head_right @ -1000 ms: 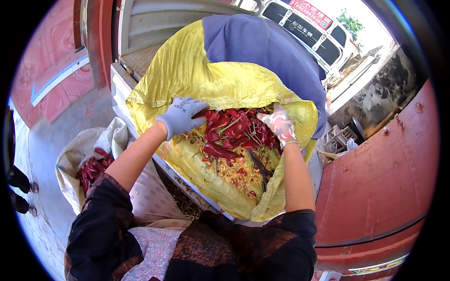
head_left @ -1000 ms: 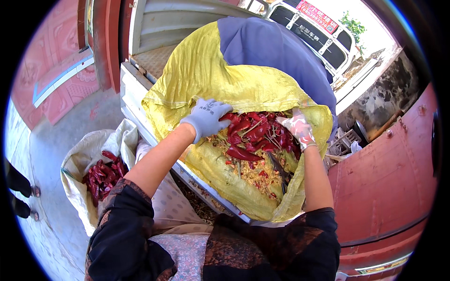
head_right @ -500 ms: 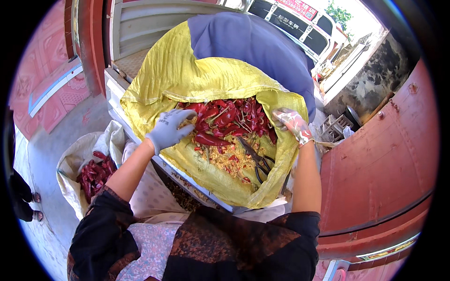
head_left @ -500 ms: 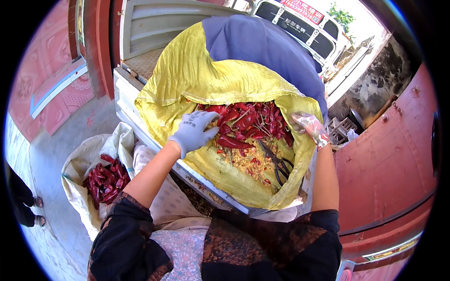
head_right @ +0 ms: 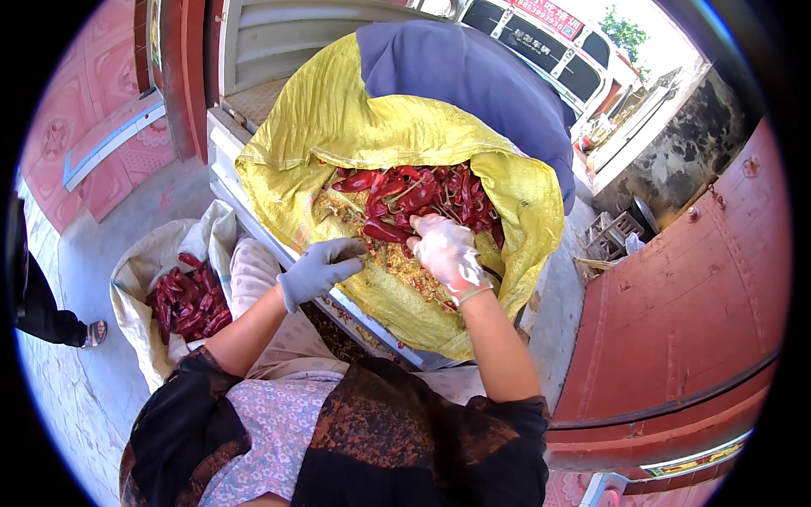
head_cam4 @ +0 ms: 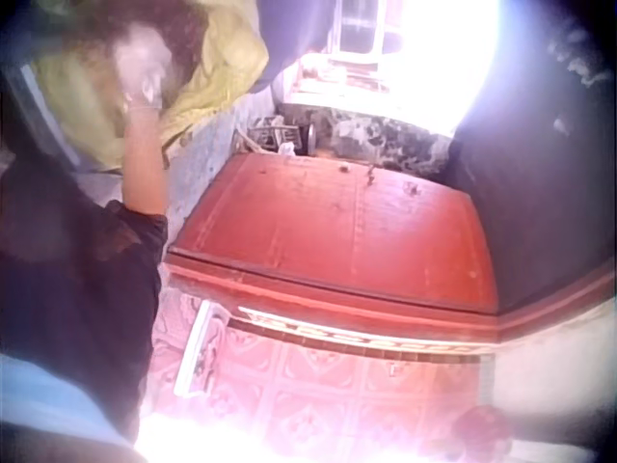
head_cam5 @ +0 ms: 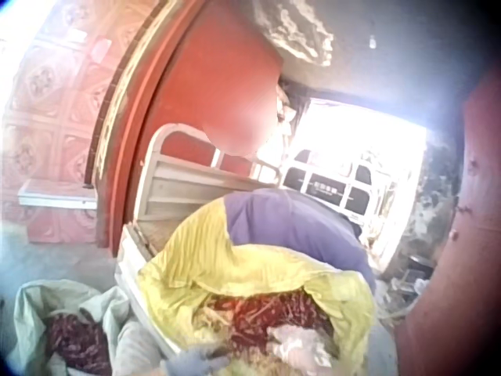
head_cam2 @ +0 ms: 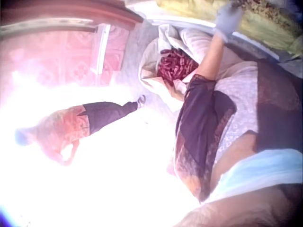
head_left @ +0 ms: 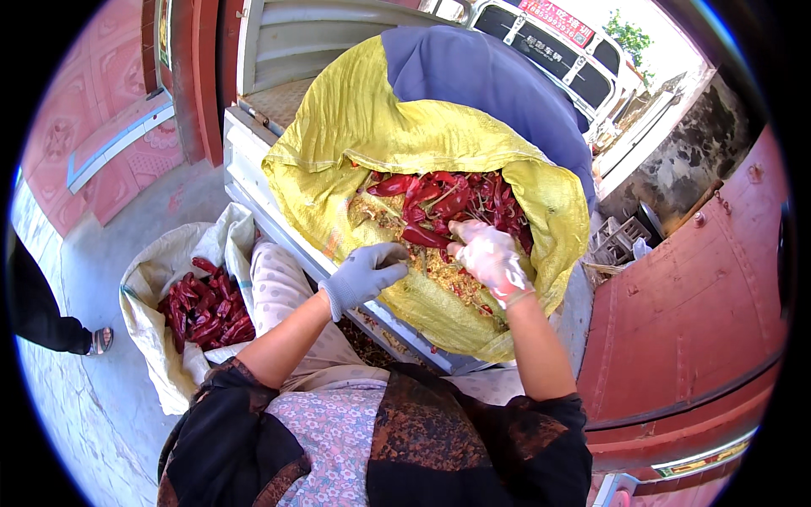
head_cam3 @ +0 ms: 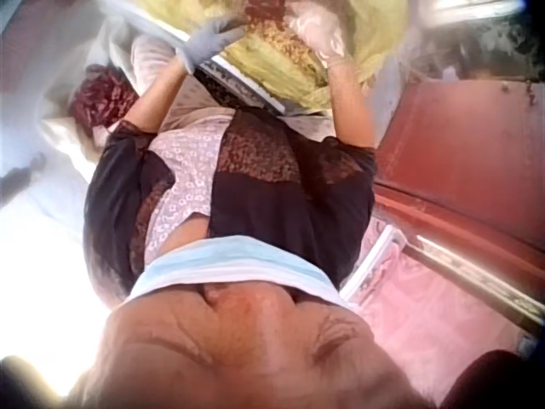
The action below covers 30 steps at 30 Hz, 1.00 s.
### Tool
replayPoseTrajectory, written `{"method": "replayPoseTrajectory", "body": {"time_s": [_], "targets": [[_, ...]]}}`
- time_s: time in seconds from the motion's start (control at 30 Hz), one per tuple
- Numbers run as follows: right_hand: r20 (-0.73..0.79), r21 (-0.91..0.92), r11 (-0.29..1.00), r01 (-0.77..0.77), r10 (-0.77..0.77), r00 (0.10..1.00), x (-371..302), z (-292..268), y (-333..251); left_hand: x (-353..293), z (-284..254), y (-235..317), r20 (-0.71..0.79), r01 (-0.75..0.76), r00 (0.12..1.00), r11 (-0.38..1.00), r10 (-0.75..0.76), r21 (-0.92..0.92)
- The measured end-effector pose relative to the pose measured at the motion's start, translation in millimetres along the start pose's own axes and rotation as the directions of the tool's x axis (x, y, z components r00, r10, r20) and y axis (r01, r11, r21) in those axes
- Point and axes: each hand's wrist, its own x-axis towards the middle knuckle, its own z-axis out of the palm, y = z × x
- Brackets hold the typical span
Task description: The person sorts and trims red chili peppers by hand and using shears, moving them between bags on the back of a truck.
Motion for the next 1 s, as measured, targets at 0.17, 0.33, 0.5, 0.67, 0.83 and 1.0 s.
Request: {"method": "replayPoseTrajectory", "body": {"time_s": [0.17,0.33,0.5,0.67,0.83,1.0], "targets": [[0.099,-0.037,0.997,-0.070,0.074,0.992,3,10,-9,7,-3,0,0.004,0.159,0.987,0.983,-0.160,-0.087],[0.146,-0.062,0.989,-0.131,0.138,0.980,2,8,-10,7,2,3,-0.008,0.224,0.974,0.970,-0.226,-0.092],[0.048,0.128,0.960,-0.248,0.244,0.969,1,2,-14,9,3,10,-0.018,0.271,0.961,0.954,-0.275,-0.127],[-0.244,0.395,0.912,-0.111,0.220,0.944,-22,-4,-36,16,5,4,-0.170,-0.049,0.985,0.990,0.026,-0.133],[-0.362,0.463,0.869,-0.174,0.364,0.858,-37,8,-82,14,14,38,-0.068,-0.233,0.972,0.917,0.224,-0.323],[-0.342,0.465,0.878,-0.111,0.294,0.892,-41,10,-97,11,12,33,-0.017,-0.106,0.994,0.922,0.107,-0.371]]}}
